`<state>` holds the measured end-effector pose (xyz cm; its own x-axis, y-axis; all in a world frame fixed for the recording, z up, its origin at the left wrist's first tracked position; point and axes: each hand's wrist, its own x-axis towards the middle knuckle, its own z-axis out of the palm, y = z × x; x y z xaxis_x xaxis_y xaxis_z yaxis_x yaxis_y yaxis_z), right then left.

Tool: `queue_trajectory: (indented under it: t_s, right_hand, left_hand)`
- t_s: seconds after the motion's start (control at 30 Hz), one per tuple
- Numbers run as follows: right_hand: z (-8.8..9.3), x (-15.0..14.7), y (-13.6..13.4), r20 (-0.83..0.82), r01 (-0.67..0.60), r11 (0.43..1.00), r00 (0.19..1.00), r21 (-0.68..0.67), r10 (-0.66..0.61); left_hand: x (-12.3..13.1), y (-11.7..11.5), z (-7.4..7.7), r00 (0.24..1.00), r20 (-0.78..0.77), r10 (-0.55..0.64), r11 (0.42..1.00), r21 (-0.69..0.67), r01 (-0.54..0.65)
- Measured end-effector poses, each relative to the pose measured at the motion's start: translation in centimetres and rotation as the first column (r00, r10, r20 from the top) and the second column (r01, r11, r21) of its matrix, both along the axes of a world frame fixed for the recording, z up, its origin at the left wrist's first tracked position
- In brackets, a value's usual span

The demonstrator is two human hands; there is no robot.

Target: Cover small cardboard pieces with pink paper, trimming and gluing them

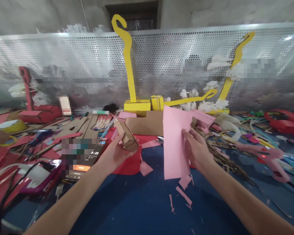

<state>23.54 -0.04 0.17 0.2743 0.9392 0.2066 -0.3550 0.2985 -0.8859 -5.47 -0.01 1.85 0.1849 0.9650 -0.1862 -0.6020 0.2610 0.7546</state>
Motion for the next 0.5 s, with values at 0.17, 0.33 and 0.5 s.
queue_trajectory:
  t_s: [0.17, 0.33, 0.5]
  right_hand:
    - [-0.5, -0.7, -0.8, 0.106, -0.207, 0.973, 0.970, -0.101, 0.218]
    - [-0.2, -1.8, -2.1, 0.291, -0.336, 0.936, 0.889, -0.107, 0.352]
    - [0.1, -2.2, -2.5, 0.416, -0.399, 0.914, 0.821, -0.073, 0.391]
  left_hand:
    - [-0.1, -0.3, 0.2, 0.997, -0.040, -0.066, 0.998, -0.013, 0.066]
    - [-0.3, 0.3, -0.5, 0.991, -0.028, -0.135, 0.991, -0.008, 0.135]
    - [-0.3, 0.3, -1.0, 0.995, -0.054, -0.087, 0.996, 0.022, 0.088]
